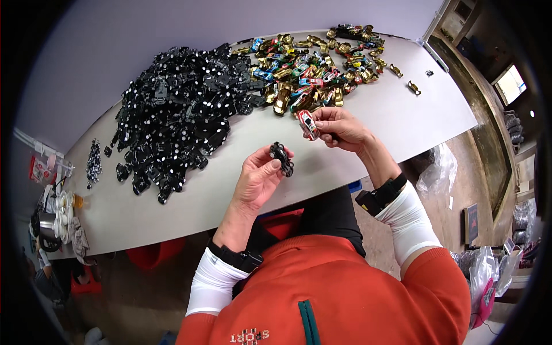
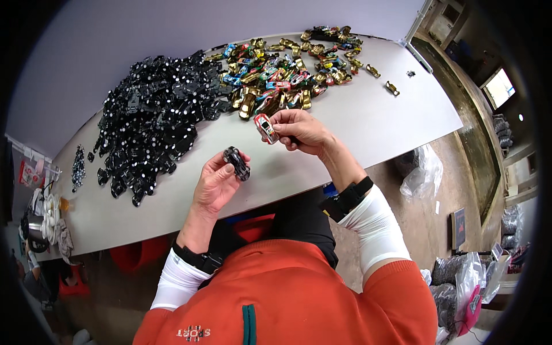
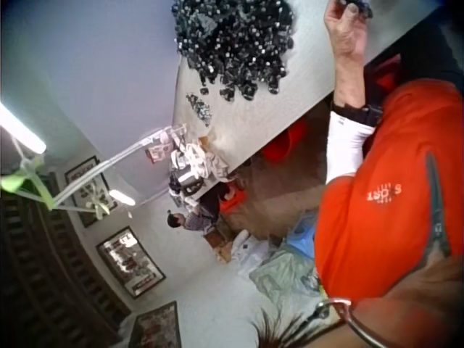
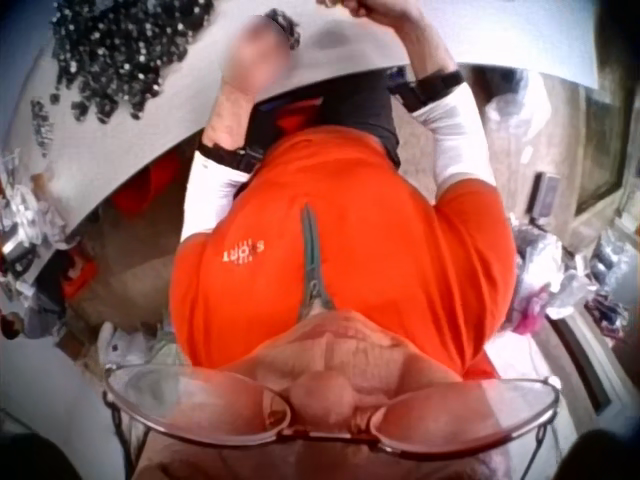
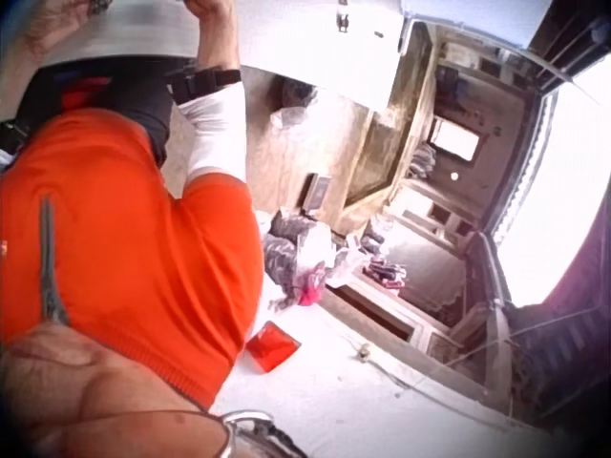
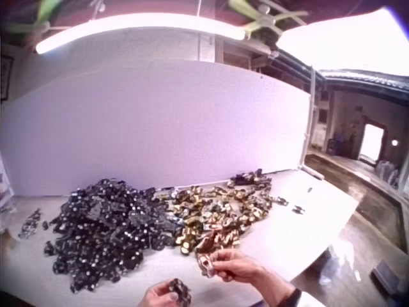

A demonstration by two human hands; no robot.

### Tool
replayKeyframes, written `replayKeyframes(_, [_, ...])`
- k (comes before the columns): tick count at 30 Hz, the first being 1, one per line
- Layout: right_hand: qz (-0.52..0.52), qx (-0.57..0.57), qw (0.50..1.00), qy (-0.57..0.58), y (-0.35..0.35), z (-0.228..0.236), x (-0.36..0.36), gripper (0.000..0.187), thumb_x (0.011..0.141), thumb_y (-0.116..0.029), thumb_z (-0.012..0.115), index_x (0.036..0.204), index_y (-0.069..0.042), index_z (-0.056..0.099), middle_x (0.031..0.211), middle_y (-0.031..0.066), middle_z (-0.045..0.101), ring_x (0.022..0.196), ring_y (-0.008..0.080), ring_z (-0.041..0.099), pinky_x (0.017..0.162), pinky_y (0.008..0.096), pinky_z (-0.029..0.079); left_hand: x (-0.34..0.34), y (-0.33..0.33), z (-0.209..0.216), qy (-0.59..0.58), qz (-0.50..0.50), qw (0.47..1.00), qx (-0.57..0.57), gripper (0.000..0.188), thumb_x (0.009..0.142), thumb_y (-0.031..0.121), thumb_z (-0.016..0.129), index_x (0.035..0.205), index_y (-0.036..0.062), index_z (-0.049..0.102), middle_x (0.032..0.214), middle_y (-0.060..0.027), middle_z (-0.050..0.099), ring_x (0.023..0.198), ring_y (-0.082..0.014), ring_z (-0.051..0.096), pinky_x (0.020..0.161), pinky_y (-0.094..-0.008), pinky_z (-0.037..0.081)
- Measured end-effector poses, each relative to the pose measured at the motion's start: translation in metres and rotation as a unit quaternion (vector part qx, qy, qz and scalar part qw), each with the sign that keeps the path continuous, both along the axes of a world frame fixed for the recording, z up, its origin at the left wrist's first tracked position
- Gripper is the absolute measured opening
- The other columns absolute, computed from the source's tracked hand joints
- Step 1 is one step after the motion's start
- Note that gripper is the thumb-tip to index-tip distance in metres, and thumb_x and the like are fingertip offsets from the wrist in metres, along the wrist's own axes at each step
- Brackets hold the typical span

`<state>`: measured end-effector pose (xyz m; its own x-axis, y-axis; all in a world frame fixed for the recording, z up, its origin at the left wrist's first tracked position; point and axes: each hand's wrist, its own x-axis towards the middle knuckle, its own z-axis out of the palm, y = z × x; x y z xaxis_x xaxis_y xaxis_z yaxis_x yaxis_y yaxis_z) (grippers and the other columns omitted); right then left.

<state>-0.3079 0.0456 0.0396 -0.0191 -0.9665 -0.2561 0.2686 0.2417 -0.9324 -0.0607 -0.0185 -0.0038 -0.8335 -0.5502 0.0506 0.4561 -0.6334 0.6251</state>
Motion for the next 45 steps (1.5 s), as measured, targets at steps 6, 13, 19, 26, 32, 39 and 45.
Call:
replayKeyframes(6, [0.027,0.042,0.904,0.424,-0.003,-0.012,0.022,0.016,0.079,-0.012,0.062,0.089,0.0,0.066,0.068,0.0094,0.064,0.054,0.0137,0.057,0.049,0.0279,0.045,0.025,-0.001,-0.024,0.07,-0.018,0.991,0.114,0.032,0.085,0.011,0.062,0.115,0.0022,0.055,0.112,-0.0125,0.057,0.1,-0.025,0.056,0.08,-0.0366,0.051])
replayKeyframes(13, [-0.021,-0.045,0.843,0.536,-0.015,-0.028,0.017,0.017,0.076,-0.013,0.063,0.087,0.0,0.067,0.077,0.018,0.066,0.071,0.0293,0.064,0.066,0.0357,0.05,0.045,-0.003,-0.03,0.076,0.008,0.991,0.108,0.034,0.085,0.013,0.064,0.116,0.0035,0.055,0.108,-0.0112,0.059,0.101,-0.0245,0.056,0.077,-0.0349,0.049])
replayKeyframes(19, [-0.007,-0.087,0.772,0.629,-0.005,-0.006,0.042,0.023,0.074,-0.017,0.069,0.089,0.001,0.066,0.085,0.0197,0.063,0.08,0.0337,0.062,0.071,0.0408,0.048,0.05,-0.001,-0.036,0.073,0.016,0.989,0.127,0.04,0.083,0.011,0.065,0.12,0.0017,0.051,0.114,-0.0122,0.056,0.105,-0.0256,0.054,0.081,-0.0379,0.051])
replayKeyframes(26, [0.07,-0.078,0.861,0.497,-0.007,-0.009,0.051,0.035,0.072,-0.022,0.075,0.097,0.0,0.066,0.083,0.0097,0.062,0.071,0.0211,0.061,0.061,0.0332,0.048,0.056,0.002,-0.019,-0.003,-0.015,0.994,0.108,0.041,0.092,0.019,0.054,0.119,-0.0099,0.047,0.101,-0.0199,0.06,0.082,-0.0267,0.062,0.066,-0.0329,0.054])
replayKeyframes(32, [0.205,-0.021,0.961,0.183,0.004,0.025,0.098,0.035,0.073,-0.025,0.075,0.1,-0.004,0.068,0.065,-0.0002,0.059,0.054,0.0059,0.051,0.043,0.0191,0.038,0.068,-0.007,-0.017,-0.039,-0.121,0.988,0.092,0.038,0.094,0.025,0.052,0.108,-0.0101,0.053,0.092,-0.0229,0.062,0.072,-0.0234,0.062,0.046,-0.0241,0.048])
replayKeyframes(39, [0.048,0.049,0.984,-0.165,0.007,-0.015,0.11,0.023,0.081,-0.019,0.07,0.093,-0.001,0.064,0.074,0.0024,0.06,0.058,0.0053,0.049,0.043,0.0175,0.034,0.061,0.013,0.001,0.002,0.144,0.989,0.027,0.043,0.081,0.011,0.068,0.116,-0.0064,0.051,0.105,-0.0141,0.059,0.08,-0.019,0.061,0.063,-0.0223,0.054])
replayKeyframes(45, [0.07,0.028,0.97,-0.231,0.004,-0.019,0.132,0.018,0.083,-0.018,0.068,0.089,-0.001,0.063,0.073,0.001,0.059,0.058,0.004,0.048,0.042,0.0158,0.033,0.065,0.015,0.006,-0.026,0.24,0.967,-0.077,0.037,0.08,0.002,0.067,0.114,0.0001,0.055,0.108,-0.0133,0.059,0.071,-0.0162,0.061,0.051,-0.022,0.049])
